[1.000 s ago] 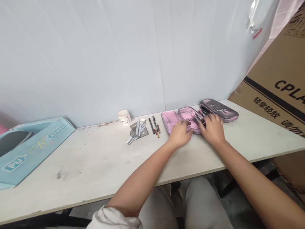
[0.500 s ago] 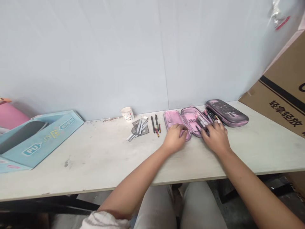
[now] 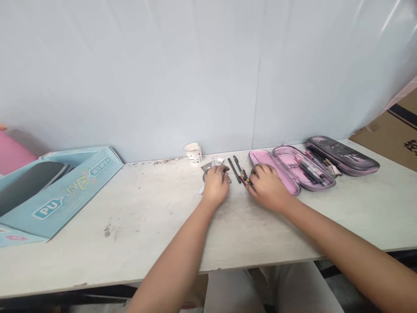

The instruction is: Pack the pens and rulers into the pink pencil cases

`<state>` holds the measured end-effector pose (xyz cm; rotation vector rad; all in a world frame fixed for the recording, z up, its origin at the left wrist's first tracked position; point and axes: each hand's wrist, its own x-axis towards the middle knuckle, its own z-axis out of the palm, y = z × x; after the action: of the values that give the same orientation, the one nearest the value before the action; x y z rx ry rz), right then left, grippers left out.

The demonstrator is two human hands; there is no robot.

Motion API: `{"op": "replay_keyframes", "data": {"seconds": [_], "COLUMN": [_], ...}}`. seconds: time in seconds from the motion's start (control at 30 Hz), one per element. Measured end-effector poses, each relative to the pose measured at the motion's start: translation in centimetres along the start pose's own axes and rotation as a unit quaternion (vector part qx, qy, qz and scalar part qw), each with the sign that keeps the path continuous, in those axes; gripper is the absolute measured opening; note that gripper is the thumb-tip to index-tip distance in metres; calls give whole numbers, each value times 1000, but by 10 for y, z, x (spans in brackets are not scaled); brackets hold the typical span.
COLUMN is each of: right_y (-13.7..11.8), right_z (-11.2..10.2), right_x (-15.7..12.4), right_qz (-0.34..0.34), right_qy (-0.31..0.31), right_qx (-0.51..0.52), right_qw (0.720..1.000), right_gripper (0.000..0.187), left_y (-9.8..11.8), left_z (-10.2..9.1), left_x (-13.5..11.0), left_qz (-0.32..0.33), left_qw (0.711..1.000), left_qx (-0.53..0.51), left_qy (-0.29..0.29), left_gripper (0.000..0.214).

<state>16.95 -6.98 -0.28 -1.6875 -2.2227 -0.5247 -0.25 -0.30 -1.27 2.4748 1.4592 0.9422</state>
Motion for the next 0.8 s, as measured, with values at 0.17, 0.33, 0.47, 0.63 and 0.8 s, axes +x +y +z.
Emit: {"op": "replay_keyframes", "data": {"seconds": [0.17,0.33,0.47,0.63,0.8], "right_y": [-22,-14,-12,-10,7], "right_z": [13,12,11,12,12], "right_x": [20,10,0,-1,-4], "right_qz": [-7,-8,-76,-63,-121], "right_qy": [-49,27,78,80,46], "right_qx": [-73,-53,-1,29,15], "right_qw": [996,998,994,994,992], "right_gripper": [27,27,25,23,24], "left_y": [5,1,6,9,16], "left_z": [4,5,4,2,0], "left_x": [-4,-1,-1,-3,-10], "left_qz": [19,-129,-134,-156,-158], "left_qw": [999,944,857,839,838], "left_qx": [-44,-305,-496,-518,-517], "left_qy": [-9,-12,-50,-57,-82], "left_gripper": [24,25,26,17,15]}}
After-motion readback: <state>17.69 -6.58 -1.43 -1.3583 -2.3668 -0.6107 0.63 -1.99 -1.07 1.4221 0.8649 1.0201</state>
